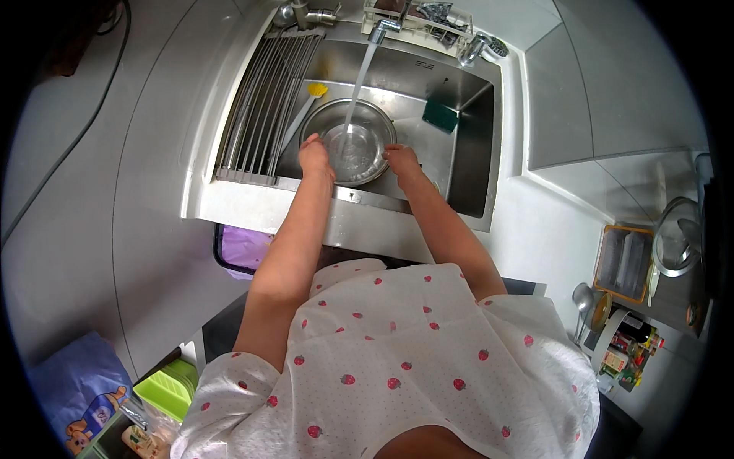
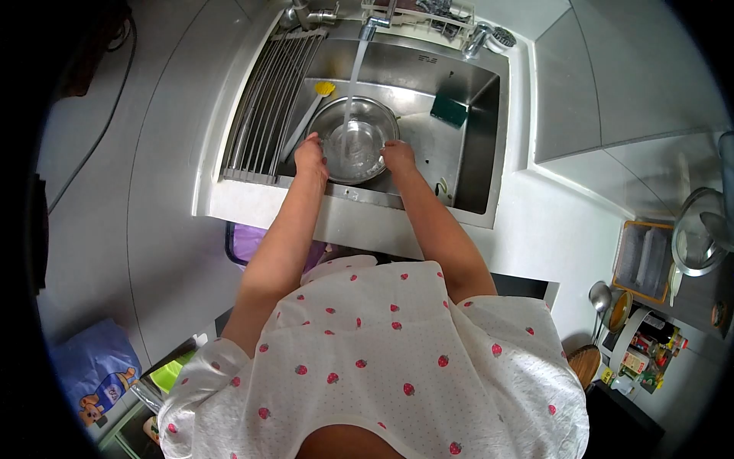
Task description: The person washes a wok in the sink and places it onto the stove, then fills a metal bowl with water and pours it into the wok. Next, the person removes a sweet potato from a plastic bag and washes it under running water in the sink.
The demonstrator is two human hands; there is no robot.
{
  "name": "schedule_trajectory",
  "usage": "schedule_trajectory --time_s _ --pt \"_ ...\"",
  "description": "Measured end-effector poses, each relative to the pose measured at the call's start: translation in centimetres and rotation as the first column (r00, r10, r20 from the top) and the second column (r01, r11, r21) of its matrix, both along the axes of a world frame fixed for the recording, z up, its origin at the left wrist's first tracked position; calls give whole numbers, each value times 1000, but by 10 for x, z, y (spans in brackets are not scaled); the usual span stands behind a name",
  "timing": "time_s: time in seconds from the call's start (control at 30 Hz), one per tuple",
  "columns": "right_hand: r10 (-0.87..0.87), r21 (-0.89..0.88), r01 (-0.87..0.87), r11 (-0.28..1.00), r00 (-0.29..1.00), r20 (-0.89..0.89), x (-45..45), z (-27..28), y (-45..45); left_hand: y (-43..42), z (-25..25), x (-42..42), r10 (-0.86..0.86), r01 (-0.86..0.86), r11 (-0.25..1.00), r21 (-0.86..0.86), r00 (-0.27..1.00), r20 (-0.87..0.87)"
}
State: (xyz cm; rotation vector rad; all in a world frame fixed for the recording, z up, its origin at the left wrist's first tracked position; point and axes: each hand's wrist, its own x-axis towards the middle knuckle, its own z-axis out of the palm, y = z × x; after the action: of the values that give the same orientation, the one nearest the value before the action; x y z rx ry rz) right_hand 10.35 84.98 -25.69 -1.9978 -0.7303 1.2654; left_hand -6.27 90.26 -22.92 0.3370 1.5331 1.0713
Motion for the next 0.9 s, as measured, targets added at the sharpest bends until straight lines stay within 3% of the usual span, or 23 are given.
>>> schedule_trajectory --time_s 0.73,0.8,0.9 --pt "31 43 -31 999 1000 -5 -6 -2 2 -2 4 1 12 -12 1000 -14 1000 -22" --pt "-8 52 10 999 999 -41 -7 -1 1 -5 14 0 44 -46 999 23 995 89" --pt "-11 3 12 1000 997 -71 -7 1 2 -2 8 -3 57 -57 998 1 995 84"
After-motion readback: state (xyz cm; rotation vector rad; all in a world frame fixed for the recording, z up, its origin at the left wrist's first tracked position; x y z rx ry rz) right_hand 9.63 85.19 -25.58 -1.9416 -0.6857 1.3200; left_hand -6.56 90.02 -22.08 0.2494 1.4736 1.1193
